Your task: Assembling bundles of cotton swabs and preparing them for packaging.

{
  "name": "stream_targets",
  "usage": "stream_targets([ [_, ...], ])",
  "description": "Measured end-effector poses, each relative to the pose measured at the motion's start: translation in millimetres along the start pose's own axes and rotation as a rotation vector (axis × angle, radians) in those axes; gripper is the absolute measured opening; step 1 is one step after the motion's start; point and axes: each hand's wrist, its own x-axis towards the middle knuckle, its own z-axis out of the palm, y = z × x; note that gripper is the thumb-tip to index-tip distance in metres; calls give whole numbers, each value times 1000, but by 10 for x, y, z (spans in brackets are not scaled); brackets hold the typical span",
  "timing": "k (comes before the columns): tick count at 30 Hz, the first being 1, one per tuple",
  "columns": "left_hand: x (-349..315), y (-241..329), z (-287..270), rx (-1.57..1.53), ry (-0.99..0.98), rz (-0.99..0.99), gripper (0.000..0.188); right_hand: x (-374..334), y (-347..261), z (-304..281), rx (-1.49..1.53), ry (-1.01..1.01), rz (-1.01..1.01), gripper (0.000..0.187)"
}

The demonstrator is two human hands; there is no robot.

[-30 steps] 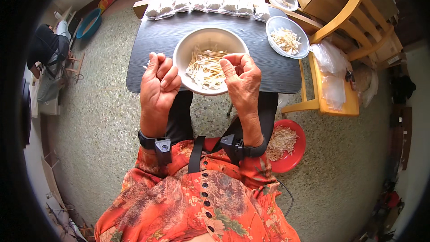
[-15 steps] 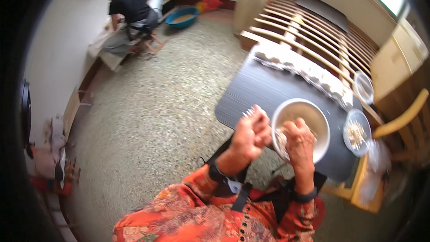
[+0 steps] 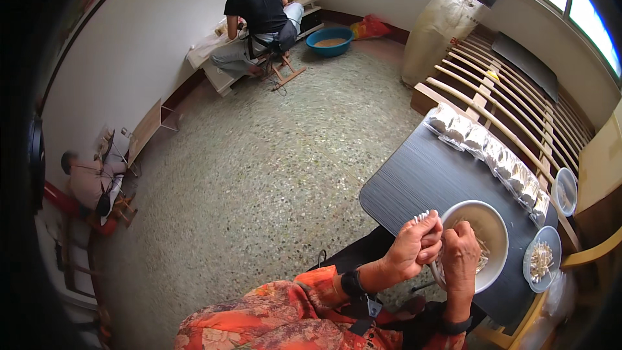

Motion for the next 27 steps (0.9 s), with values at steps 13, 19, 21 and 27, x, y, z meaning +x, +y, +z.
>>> stream_targets([
  [13, -77, -38, 202, 396, 16, 82, 14, -221, 94, -260, 1569, 583, 751, 15],
  [19, -171, -250, 250, 515, -38, 55, 26, -404, -54, -354, 1890, 713, 831, 14],
  [21, -198, -285, 257, 516, -62, 68, 26, -427, -116, -337, 1966, 710, 807, 14],
  [27, -260, -387, 290, 522, -57, 192, 21, -492, -252, -325, 2064, 761, 818, 13],
])
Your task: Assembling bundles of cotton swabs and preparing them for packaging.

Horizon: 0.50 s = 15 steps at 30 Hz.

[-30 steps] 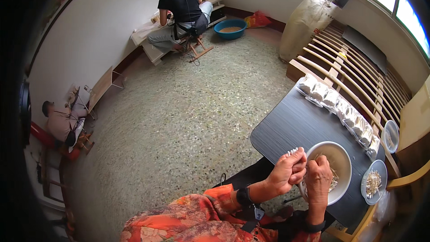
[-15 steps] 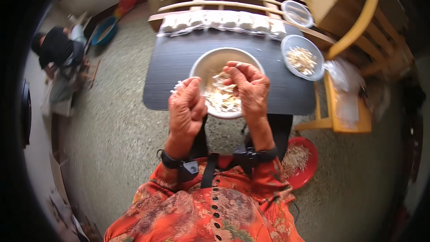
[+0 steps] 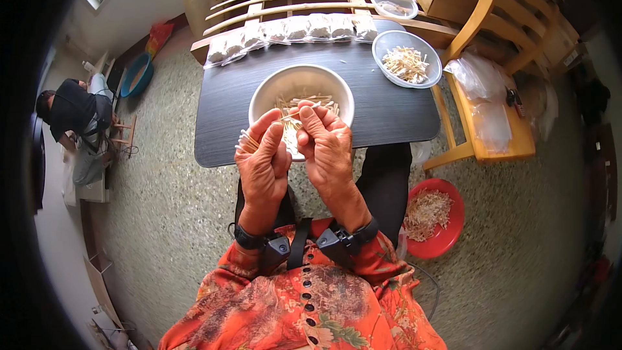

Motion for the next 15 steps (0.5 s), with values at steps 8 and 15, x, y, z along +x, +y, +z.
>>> stream_targets([
  [8, 37, 2, -77, -52, -5, 79, 16, -200, 166, 130, -53, 32, -93, 10],
  [15, 6, -35, -51, -82, -17, 87, 23, -194, 258, 148, -105, 10, -249, 12],
])
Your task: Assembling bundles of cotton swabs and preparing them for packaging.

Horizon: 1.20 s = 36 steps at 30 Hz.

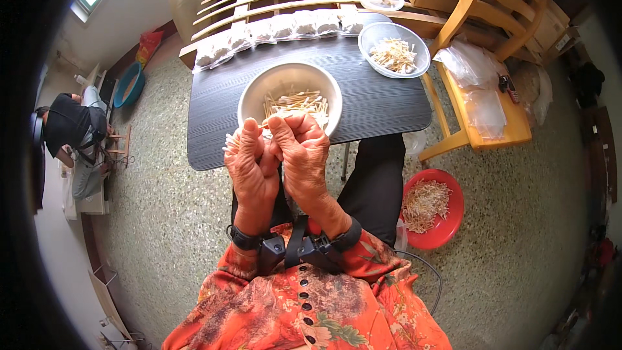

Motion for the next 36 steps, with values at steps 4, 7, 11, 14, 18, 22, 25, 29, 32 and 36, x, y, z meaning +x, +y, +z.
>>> stream_targets([
  [4, 20, 48, -28, -39, 3, -38, 22, -16, -52, 23, -6, -27, -5, 18],
  [7, 24, 61, -23, -17, 31, -80, 22, 8, -79, -14, -8, -54, -17, 21],
  [11, 45, 11, -76, -10, -11, -56, 21, 8, -46, -85, -53, -67, -36, 20],
  [14, 32, 4, -51, -13, -8, -83, 22, 31, 18, -143, -47, -83, -56, 17],
  [18, 32, 1, -46, -63, -28, -104, 26, 52, 70, -137, -39, -31, -88, 14],
  [22, 46, -12, -67, -33, -53, -74, 28, 68, 109, -148, 23, -67, -116, 14],
  [25, 68, -44, -94, -27, -35, -51, 27, 74, 103, -120, 24, -47, -92, 14],
  [29, 108, -37, -115, -5, -37, -17, 15, 93, 60, -73, -40, 8, -23, 13],
  [32, 92, -25, -80, -11, -31, -6, 13, 105, 37, -79, -24, -23, 20, 14],
  [36, 95, -36, -57, 2, -15, 0, 15, 96, -18, -40, 28, 3, 73, 17],
])
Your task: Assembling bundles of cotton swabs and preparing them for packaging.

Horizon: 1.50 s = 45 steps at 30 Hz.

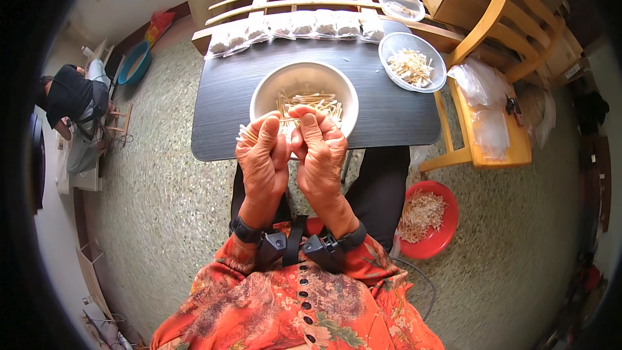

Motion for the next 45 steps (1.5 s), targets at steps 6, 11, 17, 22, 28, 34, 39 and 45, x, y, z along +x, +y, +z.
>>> stream_targets([
  [6, -74, 39, 69, 3, 6, -66, 24, -8, -9, -65, 95, -17, 37, 17],
  [11, -102, -38, 31, 8, -19, -47, 19, -51, -8, -124, 31, -42, 16, 18],
  [17, -78, 7, -62, 11, -107, -30, 17, -140, 16, -15, -67, -34, -55, 18],
  [22, -96, -4, -25, -32, -109, -56, 23, -179, 24, -18, -85, 5, -117, 12],
  [28, -111, -13, -43, 29, -76, -45, 15, -166, 46, -44, -102, 37, -77, 14],
  [34, -78, -50, -134, 60, -61, -14, 15, -157, 43, 27, -104, 6, -102, 21],
  [39, -34, -72, -177, 45, -120, -6, 16, -117, 109, 6, -105, 9, -104, 18],
  [45, -3, -56, -170, 94, -113, -10, 19, -107, 129, 31, -251, 2, -135, 14],
])
